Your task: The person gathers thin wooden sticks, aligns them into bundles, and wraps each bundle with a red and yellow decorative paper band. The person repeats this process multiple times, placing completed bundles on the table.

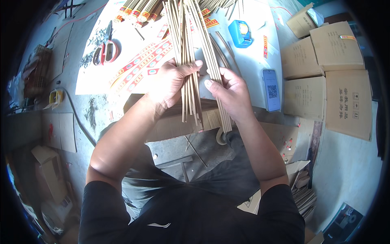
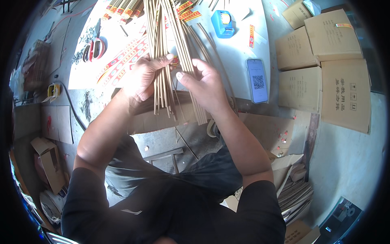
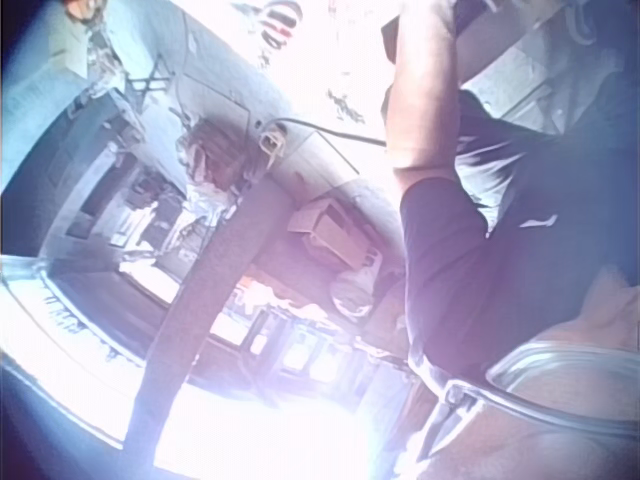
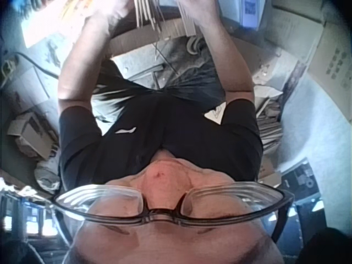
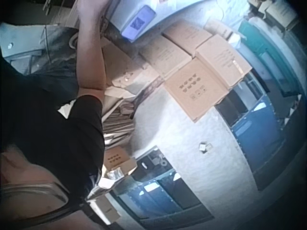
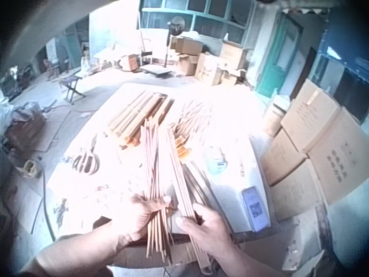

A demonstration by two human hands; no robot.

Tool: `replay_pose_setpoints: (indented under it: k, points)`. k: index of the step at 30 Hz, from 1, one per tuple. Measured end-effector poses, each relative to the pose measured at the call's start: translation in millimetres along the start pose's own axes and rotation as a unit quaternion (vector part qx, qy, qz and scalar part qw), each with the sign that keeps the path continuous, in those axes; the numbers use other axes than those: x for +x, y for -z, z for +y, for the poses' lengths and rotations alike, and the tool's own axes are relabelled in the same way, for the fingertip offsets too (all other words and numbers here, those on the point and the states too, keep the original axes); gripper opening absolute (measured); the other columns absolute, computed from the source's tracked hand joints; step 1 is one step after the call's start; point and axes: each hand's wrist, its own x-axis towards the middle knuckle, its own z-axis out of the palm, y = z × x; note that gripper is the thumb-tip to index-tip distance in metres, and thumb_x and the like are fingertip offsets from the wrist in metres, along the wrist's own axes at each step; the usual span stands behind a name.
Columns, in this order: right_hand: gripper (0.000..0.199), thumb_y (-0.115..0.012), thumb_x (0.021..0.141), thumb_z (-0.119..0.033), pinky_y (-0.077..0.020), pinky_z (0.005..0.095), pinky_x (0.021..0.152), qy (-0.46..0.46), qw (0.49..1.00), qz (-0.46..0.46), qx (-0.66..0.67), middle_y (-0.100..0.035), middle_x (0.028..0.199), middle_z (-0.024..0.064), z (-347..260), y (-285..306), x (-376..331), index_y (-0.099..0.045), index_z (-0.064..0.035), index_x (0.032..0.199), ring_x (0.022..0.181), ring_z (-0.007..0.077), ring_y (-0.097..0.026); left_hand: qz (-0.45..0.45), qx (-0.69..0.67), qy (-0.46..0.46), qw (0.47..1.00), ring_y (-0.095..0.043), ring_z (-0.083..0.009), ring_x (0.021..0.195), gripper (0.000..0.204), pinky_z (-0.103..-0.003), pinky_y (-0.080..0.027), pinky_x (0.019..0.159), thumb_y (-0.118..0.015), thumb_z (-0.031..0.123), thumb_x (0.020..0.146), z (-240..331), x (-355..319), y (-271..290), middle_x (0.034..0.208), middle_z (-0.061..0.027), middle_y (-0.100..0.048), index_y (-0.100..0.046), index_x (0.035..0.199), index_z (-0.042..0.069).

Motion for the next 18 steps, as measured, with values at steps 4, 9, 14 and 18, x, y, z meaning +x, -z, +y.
replay_pose_setpoints:
  k: [4, 9, 14, 18]
  points:
    - [0.02, -0.067, 0.104, -0.017, -0.0468, 0.0219, 0.069, -0.023, 0.999, 0.004, -0.03, -0.066, 0.088, -0.0032, 4, -3, 3, -0.068, -0.0001, 0.114, 0.076, 0.0017, -0.055, -0.041, -0.048, 0.024, 0.998, -0.073, -0.0211, 0.09, 0.023, -0.036, -0.062, 0.08, -0.076, 0.003, 0.093, -10, -1, -3, 0.1, -0.0128, -0.074, -0.069, 0.113, -0.006]
    - [0.018, -0.064, 0.107, -0.02, -0.0424, 0.0202, 0.064, -0.035, 0.999, 0.029, -0.027, -0.061, 0.082, -0.004, 12, -1, 3, -0.068, -0.0033, 0.107, 0.071, 0.0017, -0.051, -0.028, -0.02, 0.04, 0.999, -0.073, -0.0229, 0.091, 0.02, -0.038, -0.062, 0.082, -0.075, 0.001, 0.091, -14, 1, -6, 0.1, -0.0135, -0.073, -0.069, 0.11, -0.005]
    - [0.014, -0.063, 0.104, -0.015, -0.0454, 0.0225, 0.067, -0.026, 0.998, 0.045, -0.028, -0.062, 0.082, -0.0031, 6, -6, 2, -0.068, -0.0024, 0.1, 0.071, 0.0035, -0.054, -0.031, 0.01, -0.001, 0.999, -0.07, -0.0182, 0.081, 0.021, -0.031, -0.06, 0.075, -0.074, 0.002, 0.09, -18, 6, -2, 0.094, -0.0109, -0.071, -0.067, 0.109, -0.004]
    - [0.014, -0.064, 0.103, -0.014, -0.0481, 0.0235, 0.069, -0.067, 0.995, 0.065, -0.018, -0.065, 0.082, -0.0018, 11, -4, 2, -0.068, -0.0004, 0.101, 0.073, 0.0044, -0.058, 0.003, 0.043, -0.007, 0.999, -0.071, -0.0191, 0.083, 0.024, -0.033, -0.061, 0.076, -0.074, 0.0, 0.088, -19, 11, 4, 0.096, -0.0116, -0.072, -0.067, 0.111, -0.004]
